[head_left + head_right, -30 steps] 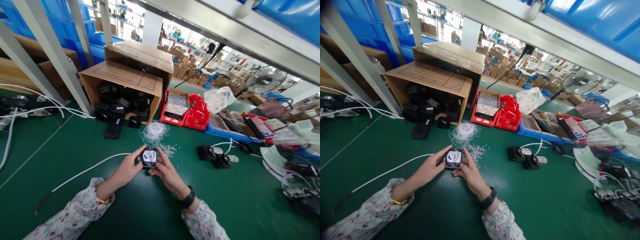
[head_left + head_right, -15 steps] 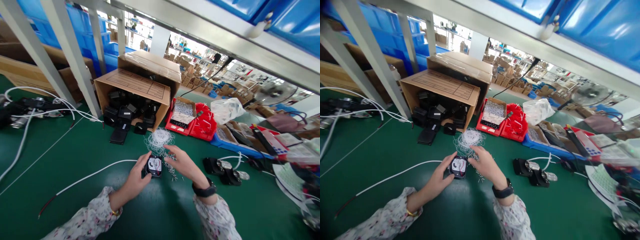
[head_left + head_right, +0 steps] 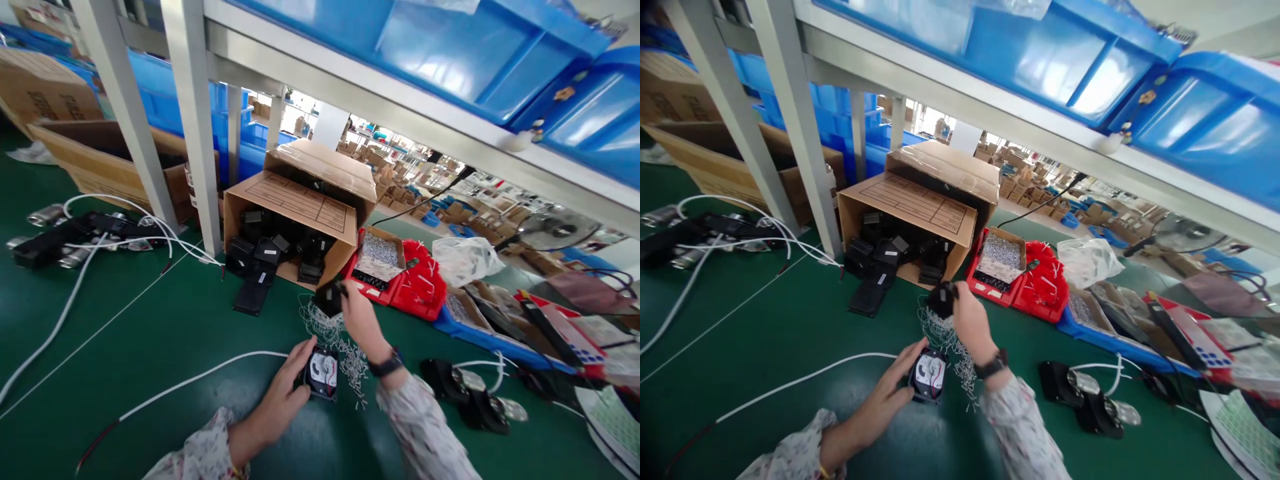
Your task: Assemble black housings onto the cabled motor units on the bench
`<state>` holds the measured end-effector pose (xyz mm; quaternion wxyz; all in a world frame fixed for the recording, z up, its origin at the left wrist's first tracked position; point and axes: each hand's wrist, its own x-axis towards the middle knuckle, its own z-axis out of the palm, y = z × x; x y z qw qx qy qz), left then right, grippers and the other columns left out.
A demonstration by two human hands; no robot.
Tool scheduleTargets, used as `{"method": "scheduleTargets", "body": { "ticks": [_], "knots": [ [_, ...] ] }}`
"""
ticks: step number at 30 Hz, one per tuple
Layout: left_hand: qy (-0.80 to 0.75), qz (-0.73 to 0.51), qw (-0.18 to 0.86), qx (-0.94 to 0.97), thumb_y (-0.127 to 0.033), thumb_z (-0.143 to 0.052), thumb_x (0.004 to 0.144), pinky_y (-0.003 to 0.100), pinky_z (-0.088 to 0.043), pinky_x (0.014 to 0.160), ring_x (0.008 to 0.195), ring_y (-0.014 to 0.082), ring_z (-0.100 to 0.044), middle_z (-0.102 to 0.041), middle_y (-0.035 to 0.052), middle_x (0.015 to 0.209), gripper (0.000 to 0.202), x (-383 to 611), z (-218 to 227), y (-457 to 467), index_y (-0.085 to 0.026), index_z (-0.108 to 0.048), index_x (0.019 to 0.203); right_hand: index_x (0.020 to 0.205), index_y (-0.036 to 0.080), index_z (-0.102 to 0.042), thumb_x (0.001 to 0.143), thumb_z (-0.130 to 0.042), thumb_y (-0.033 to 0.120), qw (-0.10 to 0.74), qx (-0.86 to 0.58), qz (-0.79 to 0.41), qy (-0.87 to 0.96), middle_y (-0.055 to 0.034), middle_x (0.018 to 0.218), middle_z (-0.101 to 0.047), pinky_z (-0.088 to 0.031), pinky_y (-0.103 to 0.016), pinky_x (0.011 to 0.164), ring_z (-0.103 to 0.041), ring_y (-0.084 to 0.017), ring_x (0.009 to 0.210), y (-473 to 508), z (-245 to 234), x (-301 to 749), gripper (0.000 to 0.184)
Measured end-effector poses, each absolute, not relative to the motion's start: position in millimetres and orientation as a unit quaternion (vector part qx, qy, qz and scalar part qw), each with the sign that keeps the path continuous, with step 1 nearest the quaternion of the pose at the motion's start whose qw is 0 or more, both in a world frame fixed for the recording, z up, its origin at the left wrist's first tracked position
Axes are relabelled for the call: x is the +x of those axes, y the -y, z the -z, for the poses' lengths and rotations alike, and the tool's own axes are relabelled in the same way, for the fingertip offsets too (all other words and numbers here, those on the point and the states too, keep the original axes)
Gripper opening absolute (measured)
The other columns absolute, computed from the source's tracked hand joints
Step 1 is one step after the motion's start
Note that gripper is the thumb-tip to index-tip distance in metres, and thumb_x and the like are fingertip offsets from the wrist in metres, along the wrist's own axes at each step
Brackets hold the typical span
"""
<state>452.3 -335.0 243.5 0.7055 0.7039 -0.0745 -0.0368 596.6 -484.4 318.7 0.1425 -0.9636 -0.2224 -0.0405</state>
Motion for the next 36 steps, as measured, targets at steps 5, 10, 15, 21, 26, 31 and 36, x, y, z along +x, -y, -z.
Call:
{"method": "scheduleTargets", "body": {
  "ticks": [5, 10, 15, 21, 26, 31, 36],
  "knots": [
    [0.059, 0.024, 0.719, 0.692, -0.006, -0.041, 0.062, 0.041, -0.017, 0.113, 0.133, 0.0233, -0.029, -0.037, 0.0033, 0.142, 0.076, 457.6, -245.1, 338.3, -0.021, -0.037, 0.137, 0.115, 0.019, -0.045, 0.087, -0.025, 0.018, 0.075, -0.99, 0.074, 0.092, -0.0111, 0.104, -0.06, -0.05, -0.035, 0.068, -0.063, -0.025, 0.086, 648.6, -286.4, 516.6, 0.034],
    [0.058, 0.026, 0.738, 0.672, -0.008, -0.042, 0.065, 0.041, -0.019, 0.113, 0.132, 0.0236, -0.03, -0.037, 0.0063, 0.141, 0.072, 457.3, -247.7, 339.2, -0.018, -0.037, 0.136, 0.131, 0.019, -0.036, 0.089, -0.028, 0.024, -0.042, -0.99, 0.097, 0.09, -0.0164, 0.125, -0.048, -0.049, -0.042, 0.08, -0.055, -0.031, 0.104, 708.1, -236.9, 415.9, 0.043],
    [0.068, 0.039, 0.717, 0.692, -0.012, -0.046, 0.07, 0.04, -0.021, 0.112, 0.132, 0.0239, -0.032, -0.037, 0.0073, 0.141, 0.069, 457.2, -251.0, 338.2, -0.019, -0.034, 0.138, 0.14, 0.025, -0.019, 0.082, -0.051, 0.041, 0.008, -0.994, 0.032, 0.105, -0.0116, 0.146, -0.02, -0.034, -0.05, 0.099, -0.031, -0.034, 0.128, 687.7, -236.9, 380.8, 0.068],
    [0.082, 0.042, 0.654, 0.751, -0.015, -0.056, 0.073, 0.04, -0.03, 0.108, 0.127, 0.0248, -0.039, -0.041, 0.0088, 0.138, 0.068, 456.6, -258.8, 332.2, -0.021, -0.033, 0.137, 0.138, 0.018, -0.024, 0.068, -0.06, 0.023, 0.114, -0.989, -0.084, 0.049, -0.0141, 0.132, -0.04, -0.032, -0.045, 0.101, -0.039, -0.03, 0.122, 687.9, -253.4, 437.1, 0.078],
    [0.077, 0.069, 0.665, 0.74, -0.016, -0.068, 0.067, 0.044, -0.035, 0.104, 0.123, 0.027, -0.044, -0.043, 0.0127, 0.136, 0.081, 456.6, -258.1, 326.0, -0.02, -0.028, 0.138, 0.132, 0.021, -0.028, 0.071, -0.064, 0.03, 0.247, -0.96, -0.04, 0.129, -0.0117, 0.127, -0.041, -0.033, -0.045, 0.102, -0.04, -0.029, 0.12, 620.6, -289.8, 461.1, 0.071],
    [0.101, 0.029, 0.667, 0.738, -0.02, -0.077, 0.06, 0.043, -0.035, 0.103, 0.121, 0.028, -0.046, -0.048, 0.0117, 0.132, 0.083, 458.1, -250.9, 326.9, -0.021, -0.036, 0.132, 0.137, 0.025, -0.025, 0.068, -0.075, 0.031, 0.29, -0.904, -0.025, 0.313, -0.0114, 0.132, -0.037, -0.032, -0.046, 0.104, -0.034, -0.029, 0.123, 517.5, -320.2, 469.8, 0.085],
    [0.105, 0.014, 0.665, 0.739, -0.03, -0.08, 0.058, 0.041, -0.038, 0.101, 0.119, 0.0284, -0.047, -0.048, 0.0122, 0.131, 0.089, 454.6, -245.1, 327.1, -0.02, -0.033, 0.132, 0.137, 0.024, -0.031, 0.064, -0.079, 0.033, 0.266, -0.898, -0.059, 0.346, -0.0107, 0.129, -0.042, -0.035, -0.045, 0.101, -0.039, -0.03, 0.118, 487.8, -318.1, 486.7, 0.087]
  ]
}}
